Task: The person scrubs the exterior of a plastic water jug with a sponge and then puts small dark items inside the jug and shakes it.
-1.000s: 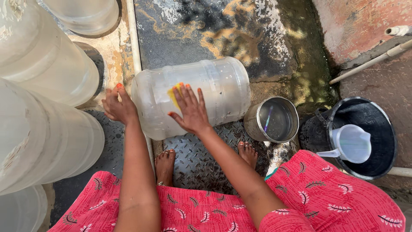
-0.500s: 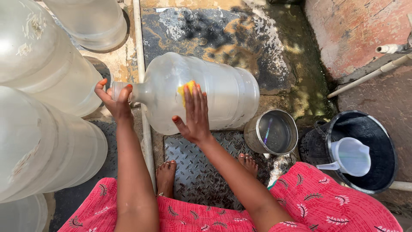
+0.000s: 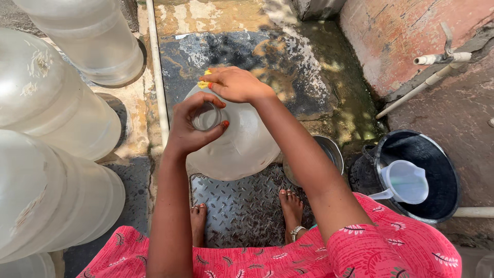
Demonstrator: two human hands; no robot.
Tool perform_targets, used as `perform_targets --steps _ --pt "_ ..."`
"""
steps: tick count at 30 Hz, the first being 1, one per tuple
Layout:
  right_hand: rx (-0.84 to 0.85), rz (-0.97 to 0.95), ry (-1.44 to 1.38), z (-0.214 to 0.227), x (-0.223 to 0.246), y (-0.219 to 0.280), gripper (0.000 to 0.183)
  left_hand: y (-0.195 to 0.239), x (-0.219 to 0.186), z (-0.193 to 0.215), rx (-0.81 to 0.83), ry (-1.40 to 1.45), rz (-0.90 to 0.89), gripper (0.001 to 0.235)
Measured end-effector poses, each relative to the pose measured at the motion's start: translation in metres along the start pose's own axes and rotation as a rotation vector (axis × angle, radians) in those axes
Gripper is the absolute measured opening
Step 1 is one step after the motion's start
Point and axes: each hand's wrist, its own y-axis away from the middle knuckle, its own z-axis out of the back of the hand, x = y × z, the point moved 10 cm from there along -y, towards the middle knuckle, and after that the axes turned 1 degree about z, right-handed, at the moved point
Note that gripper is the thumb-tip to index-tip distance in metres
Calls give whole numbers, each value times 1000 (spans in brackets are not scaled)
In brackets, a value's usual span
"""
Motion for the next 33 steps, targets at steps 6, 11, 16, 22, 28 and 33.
perform_targets --steps 6,11,16,22,28,33 --pt "-445 -185 87 18 -1 89 54 -11 5 21 -349 -225 -13 30" --pt "-486 52 300 -66 102 139 74 -36 6 22 -478 -445 34 37" --pt "-314 22 339 -115 101 101 64 -30 -8 -6 -531 -600 -47 41" --pt "-618 167 396 -96 27 192 43 -31 20 -16 -510 -301 -175 57" --pt "-558 -491 -117 -166 -121 256 49 -43 78 -10 -618 4 -174 50" --pt "-255 -439 193 -248 -128 283 43 -53 83 -11 -560 59 -196 44"
